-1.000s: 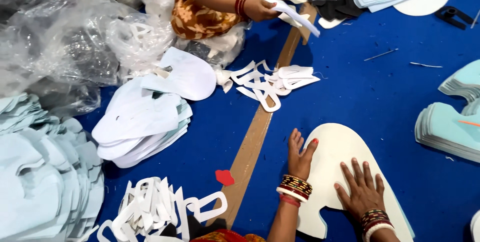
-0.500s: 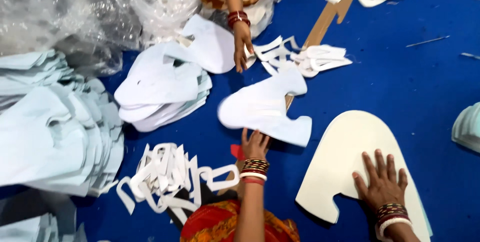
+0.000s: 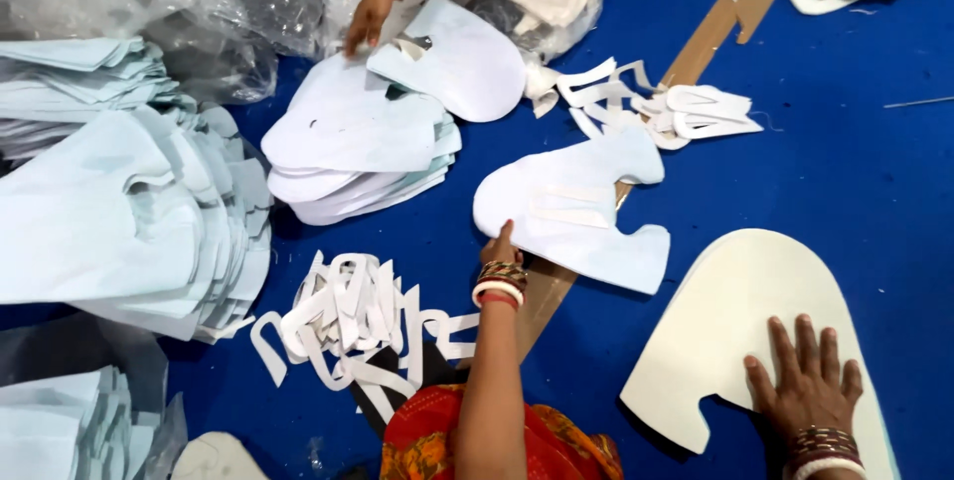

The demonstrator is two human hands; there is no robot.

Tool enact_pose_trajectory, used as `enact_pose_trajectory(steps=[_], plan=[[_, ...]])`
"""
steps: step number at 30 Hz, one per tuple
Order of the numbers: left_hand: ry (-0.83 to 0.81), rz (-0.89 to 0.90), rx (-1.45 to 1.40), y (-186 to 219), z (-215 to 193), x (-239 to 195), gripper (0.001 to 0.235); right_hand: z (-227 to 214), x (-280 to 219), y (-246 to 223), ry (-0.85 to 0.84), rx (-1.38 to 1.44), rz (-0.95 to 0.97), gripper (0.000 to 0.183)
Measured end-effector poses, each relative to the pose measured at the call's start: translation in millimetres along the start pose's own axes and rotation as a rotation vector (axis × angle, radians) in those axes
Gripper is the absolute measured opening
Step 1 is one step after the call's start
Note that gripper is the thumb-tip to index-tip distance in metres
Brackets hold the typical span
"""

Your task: The person sits on the floor among piles of cut foam shoe upper pieces, sorting and stacking matching pieces into piles by hand. They occasionally peel small white foam strips off pieces and press stacks flat before adding them.

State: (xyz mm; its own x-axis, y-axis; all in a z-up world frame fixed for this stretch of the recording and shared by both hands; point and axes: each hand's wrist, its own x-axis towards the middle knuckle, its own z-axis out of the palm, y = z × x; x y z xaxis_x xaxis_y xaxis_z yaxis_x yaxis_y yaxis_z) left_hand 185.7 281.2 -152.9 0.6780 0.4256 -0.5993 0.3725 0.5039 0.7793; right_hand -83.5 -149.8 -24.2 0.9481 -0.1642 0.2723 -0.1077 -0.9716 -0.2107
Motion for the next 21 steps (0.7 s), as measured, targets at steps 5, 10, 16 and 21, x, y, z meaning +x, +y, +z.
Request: enact_pose_trajectory(steps=[5,10,16,21], plan=[[-0.156,0.15,-0.07,29,-19,-52,0.033,15,2,28,-0.021,0.041,-0.038,0.074],[-0.224,0.367,0.009,73,-99,-217,0.053,42,18,64,-0.325,-1.171,-0.402,0.07],[-0.304,0.255,0.018,66,-157,-304,0.059,-44,48,-136,-0.094,0.545,-0.316,0.041],[-0.364,0.406,-0.034,45,-163,-287,0.051,-94,44,-304,-0.579,0.823,-0.571,0.02]])
